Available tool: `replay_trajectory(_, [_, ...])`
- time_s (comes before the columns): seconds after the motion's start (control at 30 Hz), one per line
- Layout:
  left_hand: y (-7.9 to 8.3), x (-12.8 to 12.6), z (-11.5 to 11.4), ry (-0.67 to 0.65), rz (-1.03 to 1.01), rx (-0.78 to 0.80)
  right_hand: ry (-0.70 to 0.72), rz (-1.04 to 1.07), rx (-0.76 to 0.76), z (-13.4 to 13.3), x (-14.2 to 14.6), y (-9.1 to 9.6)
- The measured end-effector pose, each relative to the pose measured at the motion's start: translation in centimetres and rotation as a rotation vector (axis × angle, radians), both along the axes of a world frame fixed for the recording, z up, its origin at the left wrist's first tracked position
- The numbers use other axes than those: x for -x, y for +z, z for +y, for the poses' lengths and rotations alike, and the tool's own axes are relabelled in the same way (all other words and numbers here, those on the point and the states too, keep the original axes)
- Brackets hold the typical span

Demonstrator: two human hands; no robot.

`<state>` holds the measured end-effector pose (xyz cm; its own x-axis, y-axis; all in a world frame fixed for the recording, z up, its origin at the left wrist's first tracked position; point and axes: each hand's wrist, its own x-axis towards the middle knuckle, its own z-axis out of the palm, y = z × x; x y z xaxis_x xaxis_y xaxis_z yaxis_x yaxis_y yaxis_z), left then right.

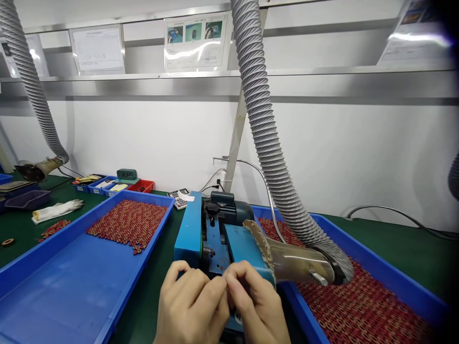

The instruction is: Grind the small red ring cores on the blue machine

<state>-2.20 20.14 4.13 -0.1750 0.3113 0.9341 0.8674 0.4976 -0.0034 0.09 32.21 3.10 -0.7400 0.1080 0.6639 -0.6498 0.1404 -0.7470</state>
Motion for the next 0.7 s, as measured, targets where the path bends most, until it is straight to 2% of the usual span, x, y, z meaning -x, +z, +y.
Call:
replay_trajectory(0.07, [-0.02,0.0,-0.02,0.033,0.027,-0.006,0.219,-0.168,0.204,-0.05,0.05,-0.05])
replay_trajectory(0.1, [0.03,-0.02,-0.05,0.019,0.014,-0.027,0.304,-0.179,0.285,0.01,0.07,-0.09])
replay_trajectory(0.13, [0.12,-0.05,-0.11,-0.013,-0.023,-0.057,0.323,-0.145,0.332,0.11,0.08,-0.13])
replay_trajectory(0.2, [0.34,-0.13,-0.24,-0.094,-0.159,-0.126,0.212,0.002,0.274,0.38,0.07,-0.14])
replay_trajectory(0.3, [0.55,-0.23,-0.44,-0.215,-0.385,-0.202,0.034,0.205,0.046,0.61,0.04,0.15])
replay_trajectory(0.43, [0.49,-0.2,-0.43,-0.293,-0.481,-0.24,0.014,0.367,-0.073,0.56,0.2,0.48])
replay_trajectory(0.53, [0.4,-0.06,-0.23,-0.266,-0.426,-0.222,-0.038,0.436,-0.143,0.55,0.25,0.33])
replay_trajectory(0.6, [0.31,0.05,-0.08,-0.213,-0.289,-0.184,-0.085,0.437,-0.161,0.45,0.18,0.13])
replay_trajectory(0.7, [0.06,0.19,0.0,-0.086,-0.058,-0.076,-0.115,0.255,-0.083,0.08,0.11,-0.12])
